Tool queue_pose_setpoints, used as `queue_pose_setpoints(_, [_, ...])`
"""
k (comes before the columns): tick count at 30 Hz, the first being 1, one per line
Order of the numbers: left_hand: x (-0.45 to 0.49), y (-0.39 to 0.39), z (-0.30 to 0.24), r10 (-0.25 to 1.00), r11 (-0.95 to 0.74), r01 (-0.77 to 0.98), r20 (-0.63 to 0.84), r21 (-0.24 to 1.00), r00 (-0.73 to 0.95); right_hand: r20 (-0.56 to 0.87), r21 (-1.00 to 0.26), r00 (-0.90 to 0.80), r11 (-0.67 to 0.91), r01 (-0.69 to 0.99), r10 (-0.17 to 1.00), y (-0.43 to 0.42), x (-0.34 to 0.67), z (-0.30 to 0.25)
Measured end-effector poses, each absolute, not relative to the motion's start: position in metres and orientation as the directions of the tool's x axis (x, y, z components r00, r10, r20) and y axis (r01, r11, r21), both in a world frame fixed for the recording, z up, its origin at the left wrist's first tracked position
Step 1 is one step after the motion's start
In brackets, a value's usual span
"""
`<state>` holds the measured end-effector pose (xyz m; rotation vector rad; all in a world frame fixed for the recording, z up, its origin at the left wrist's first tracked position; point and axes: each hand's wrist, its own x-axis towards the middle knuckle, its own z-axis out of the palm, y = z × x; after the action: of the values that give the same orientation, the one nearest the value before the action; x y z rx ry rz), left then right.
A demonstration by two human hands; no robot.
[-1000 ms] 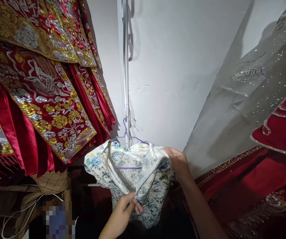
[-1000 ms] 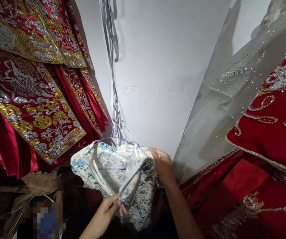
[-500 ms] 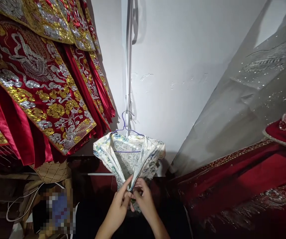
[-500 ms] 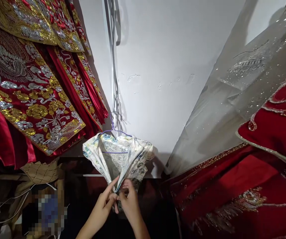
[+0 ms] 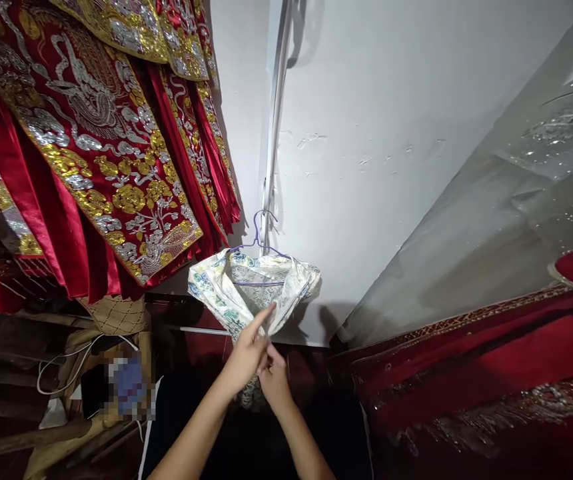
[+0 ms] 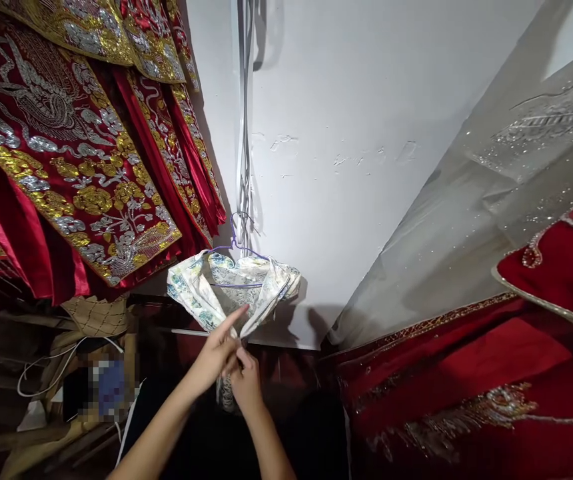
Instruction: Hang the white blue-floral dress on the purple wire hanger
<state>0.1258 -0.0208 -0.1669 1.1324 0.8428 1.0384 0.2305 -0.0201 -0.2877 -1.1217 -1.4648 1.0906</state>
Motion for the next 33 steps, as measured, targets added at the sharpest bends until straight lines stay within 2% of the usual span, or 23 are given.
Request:
queue_pose_setpoints(4, [0.115,0.023,-0.108,0.970,-0.007,-0.434,0.112,0.901,0.216,0.212,-0.946,-0.040,0.216,0.240,0.976,-0.025,0.220,-0.306])
queue_pose_setpoints(7, [0.108,0.049,-0.063,0.961,-0.109,-0.495,0.219,0.862,0.170,0.212,-0.918,-0.054,0.218,0.332,0.976,-0.024,0.226,-0.317])
queue_pose_setpoints(10, [0.109,0.055,-0.040,0.941,-0.204,-0.489,0.308,0.848,0.141,0.199,-0.909,-0.104,0.224,0.352,0.974,-0.021,0.237,-0.319])
queue_pose_setpoints(13, [0.113,0.042,-0.044,0.918,-0.230,-0.380,0.330,0.896,0.222,0.209,-0.915,-0.158,0.250,0.316,0.965,-0.011,0.253,-0.292])
queue_pose_setpoints(16, [0.114,0.024,-0.062,0.902,-0.220,-0.212,0.281,0.952,0.327,0.268,-0.933,-0.124,0.289,0.215,0.956,0.009,0.269,-0.232])
queue_pose_setpoints(18, [0.114,0.015,-0.074,0.906,-0.225,-0.140,0.260,0.964,0.334,0.342,-0.924,-0.087,0.352,0.148,0.935,0.023,0.276,-0.186])
queue_pose_setpoints(22, [0.109,0.009,-0.089,0.932,-0.253,-0.061,0.260,0.966,0.253,0.453,-0.817,-0.321,0.532,0.223,0.832,0.046,0.278,-0.123])
queue_pose_setpoints(25, [0.102,0.013,-0.092,0.937,-0.253,-0.028,0.252,0.967,0.242,0.471,-0.773,-0.333,0.564,0.290,0.817,0.051,0.276,-0.106])
queue_pose_setpoints(28, [0.098,0.016,-0.093,0.932,-0.287,0.026,0.273,0.957,0.237,0.386,-0.807,-0.367,0.502,0.310,0.846,0.050,0.270,-0.102])
queue_pose_setpoints(31, [0.100,0.014,-0.096,0.917,-0.369,0.183,0.325,0.911,0.233,0.287,-0.864,-0.402,0.417,0.284,0.869,0.049,0.261,-0.107])
queue_pose_setpoints(33, [0.099,0.013,-0.096,0.904,-0.407,0.293,0.336,0.865,0.264,0.265,-0.893,-0.360,0.369,0.257,0.894,0.051,0.256,-0.114])
